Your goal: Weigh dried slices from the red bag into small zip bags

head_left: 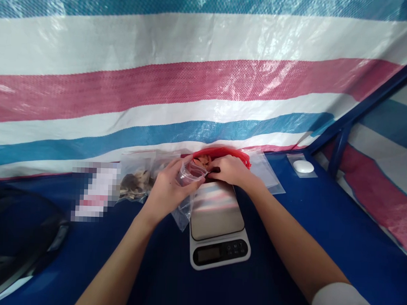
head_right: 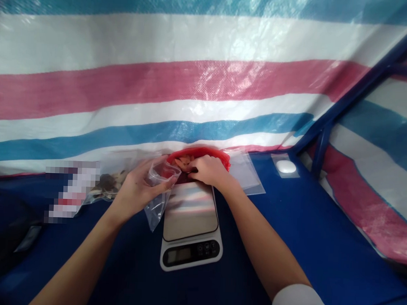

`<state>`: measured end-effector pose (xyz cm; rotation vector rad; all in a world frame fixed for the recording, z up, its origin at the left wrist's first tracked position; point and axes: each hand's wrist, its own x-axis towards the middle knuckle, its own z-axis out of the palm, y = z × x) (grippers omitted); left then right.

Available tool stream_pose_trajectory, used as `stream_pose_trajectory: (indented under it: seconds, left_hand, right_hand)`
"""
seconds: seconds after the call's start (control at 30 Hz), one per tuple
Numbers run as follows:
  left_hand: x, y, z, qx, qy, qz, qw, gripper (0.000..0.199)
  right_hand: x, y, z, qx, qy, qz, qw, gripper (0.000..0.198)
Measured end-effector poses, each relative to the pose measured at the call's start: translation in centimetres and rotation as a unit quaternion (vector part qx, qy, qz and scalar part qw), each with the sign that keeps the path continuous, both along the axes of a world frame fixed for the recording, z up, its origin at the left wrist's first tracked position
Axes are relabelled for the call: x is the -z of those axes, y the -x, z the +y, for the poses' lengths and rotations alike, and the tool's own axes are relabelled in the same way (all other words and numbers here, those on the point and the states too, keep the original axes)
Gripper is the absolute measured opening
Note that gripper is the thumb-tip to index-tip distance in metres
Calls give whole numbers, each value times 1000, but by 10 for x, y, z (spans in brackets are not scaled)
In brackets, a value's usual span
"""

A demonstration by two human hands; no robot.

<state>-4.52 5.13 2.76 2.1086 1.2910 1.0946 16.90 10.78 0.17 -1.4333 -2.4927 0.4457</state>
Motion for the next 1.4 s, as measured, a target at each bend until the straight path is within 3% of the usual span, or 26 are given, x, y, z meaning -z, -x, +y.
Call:
stream_pose_trajectory:
  seconds: [0.17,0.3,0.4,0.53,0.77,1.0,1.2,1.4]
  left_hand:
    - [2,-5,-2,2,11,3,1000,51]
    - [9,-14,-5,15,13,-6,1000,49]
    - [15,-19,-7,18,22,-11,1000,50]
    - [19,-24,-10,21,22,-17,999,59]
    - [17,-27,-11,33,32,-27,999,63]
    - [16,-23,-9,27,34,-42,998,60]
    - [11,-18,-9,42,48,-40,997,53]
    - [1,-13,-11,18,86,-39,995,55]
  right_hand:
    - [-5,-14,4,0,-13,125,992,17]
    - [-19,-24,-2,-10,18,262,965,16]
    - [-33,-23,-11,-51,46,312,948,19]
    - [-45,-14,-22,-110,64,282,951,17]
    - [-53,1,-31,-134,-2,174,976,15]
    - [-58,3,-36,-150,45,214,964,15]
    - [-51,-12,-29,-128,86,298,942,22]
    - [-42,-34,-14,-57,32,291,955,20]
